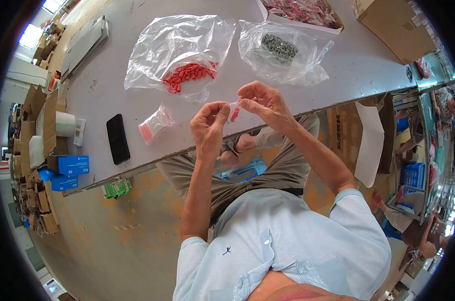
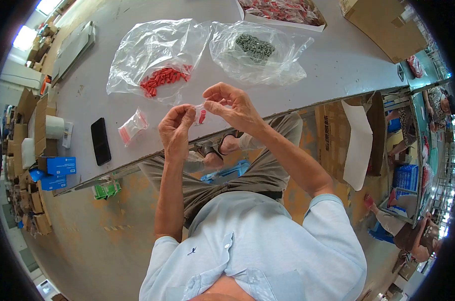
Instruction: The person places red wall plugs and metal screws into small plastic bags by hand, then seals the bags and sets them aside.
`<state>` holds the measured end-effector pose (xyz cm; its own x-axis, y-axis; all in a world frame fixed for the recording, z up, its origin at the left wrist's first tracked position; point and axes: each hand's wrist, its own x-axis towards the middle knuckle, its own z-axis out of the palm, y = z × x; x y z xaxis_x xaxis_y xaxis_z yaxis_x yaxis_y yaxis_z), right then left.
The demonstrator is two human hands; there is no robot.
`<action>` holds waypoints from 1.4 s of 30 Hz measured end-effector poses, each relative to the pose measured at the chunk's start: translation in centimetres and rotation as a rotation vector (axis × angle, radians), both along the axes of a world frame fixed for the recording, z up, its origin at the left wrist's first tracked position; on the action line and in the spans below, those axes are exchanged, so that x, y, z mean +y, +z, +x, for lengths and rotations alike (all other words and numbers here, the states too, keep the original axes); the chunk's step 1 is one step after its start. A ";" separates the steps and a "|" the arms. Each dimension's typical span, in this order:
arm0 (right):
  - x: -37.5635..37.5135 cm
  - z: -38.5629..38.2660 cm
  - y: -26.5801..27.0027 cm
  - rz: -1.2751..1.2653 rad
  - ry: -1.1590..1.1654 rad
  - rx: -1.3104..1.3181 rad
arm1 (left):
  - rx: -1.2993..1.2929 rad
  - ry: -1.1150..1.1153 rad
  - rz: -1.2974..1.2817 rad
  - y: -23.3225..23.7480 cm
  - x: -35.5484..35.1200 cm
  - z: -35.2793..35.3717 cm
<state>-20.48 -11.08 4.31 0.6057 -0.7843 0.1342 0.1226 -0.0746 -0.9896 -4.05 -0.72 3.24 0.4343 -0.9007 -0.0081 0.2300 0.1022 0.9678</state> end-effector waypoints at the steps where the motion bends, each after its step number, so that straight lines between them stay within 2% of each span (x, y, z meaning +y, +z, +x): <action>1: -0.2 -0.1 0.2 -0.095 0.009 0.054 | 0.004 -0.001 -0.003 0.1 0.0 0.0; 2: -0.3 -0.2 0.3 -0.190 0.016 0.108 | 0.008 -0.002 -0.006 0.2 0.0 -0.1; 5: -0.4 -0.3 -0.3 -0.221 0.041 0.107 | 0.021 -0.016 -0.016 0.2 0.0 -0.2; 11: 0.0 0.1 -0.8 -0.125 -0.018 0.093 | 0.114 -0.021 -0.097 -0.3 -0.3 -0.4; 17: 0.1 0.2 -0.5 -0.124 0.016 0.087 | 0.016 -0.066 -0.046 0.0 -0.5 -0.5; 21: 0.2 0.0 0.0 -0.102 0.048 0.132 | 0.074 -0.096 -0.089 -0.8 -0.5 -0.2; 23: 0.3 0.1 0.1 -0.194 0.004 0.111 | 0.091 -0.091 -0.109 -0.8 -0.4 -0.2; 30: 0.0 0.1 -0.2 -0.205 0.013 0.050 | 0.106 -0.099 -0.097 -0.4 -0.4 -0.4; 42: 0.3 0.0 0.3 -0.243 -0.002 0.136 | 0.028 -0.093 -0.072 0.1 -0.3 -0.5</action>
<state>-20.49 -10.74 4.63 0.6293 -0.7405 0.2360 -0.0111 -0.3121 -0.9500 -4.59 -1.00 3.36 0.3491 -0.9359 0.0468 0.2686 0.1478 0.9518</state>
